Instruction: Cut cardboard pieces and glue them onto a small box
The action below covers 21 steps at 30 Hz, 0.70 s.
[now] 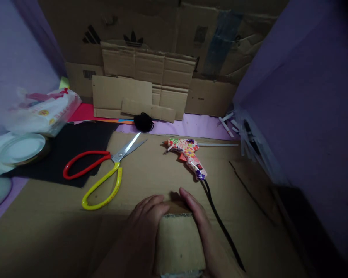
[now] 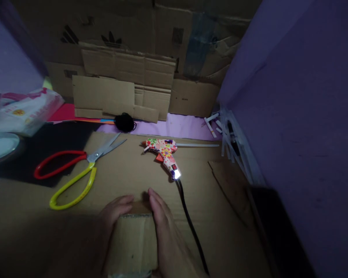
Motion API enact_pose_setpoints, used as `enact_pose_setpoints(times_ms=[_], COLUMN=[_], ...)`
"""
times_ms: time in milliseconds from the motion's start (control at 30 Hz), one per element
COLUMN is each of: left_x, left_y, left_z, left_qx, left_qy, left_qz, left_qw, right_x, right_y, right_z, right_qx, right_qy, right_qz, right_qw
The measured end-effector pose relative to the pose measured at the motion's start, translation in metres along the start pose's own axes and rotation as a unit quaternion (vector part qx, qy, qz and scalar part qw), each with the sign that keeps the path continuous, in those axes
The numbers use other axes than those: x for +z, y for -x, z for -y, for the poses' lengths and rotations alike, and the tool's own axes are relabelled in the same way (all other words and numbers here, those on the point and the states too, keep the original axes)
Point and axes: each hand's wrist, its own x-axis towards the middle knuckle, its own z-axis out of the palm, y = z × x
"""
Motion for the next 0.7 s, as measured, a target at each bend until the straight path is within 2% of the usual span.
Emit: enact_pose_setpoints(times_ms=[167,300,500,600,700], left_x=[0.0,-0.002,0.01,0.017,0.014], left_y=[-0.002,0.0,0.005,0.006,0.007], left_z=[-0.004,-0.006,-0.006,-0.008,-0.014], left_qx=[-0.028,-0.041,-0.019,-0.014,-0.013], left_qy=[0.073,0.087,0.049,0.007,-0.012], left_qz=[-0.003,-0.005,-0.08,-0.12,-0.109], left_qw=[0.997,0.995,0.995,0.993,0.994], right_x=[0.008,0.01,0.018,0.014,0.004], right_y=[0.005,0.008,0.013,0.013,0.013], right_z=[-0.013,-0.01,-0.007,-0.005,0.003], right_qx=[-0.061,-0.105,-0.139,-0.147,-0.148], right_qy=[-0.013,0.027,0.023,0.035,0.067], right_qz=[-0.029,-0.018,-0.04,0.001,0.058], right_qw=[0.998,0.994,0.989,0.989,0.985])
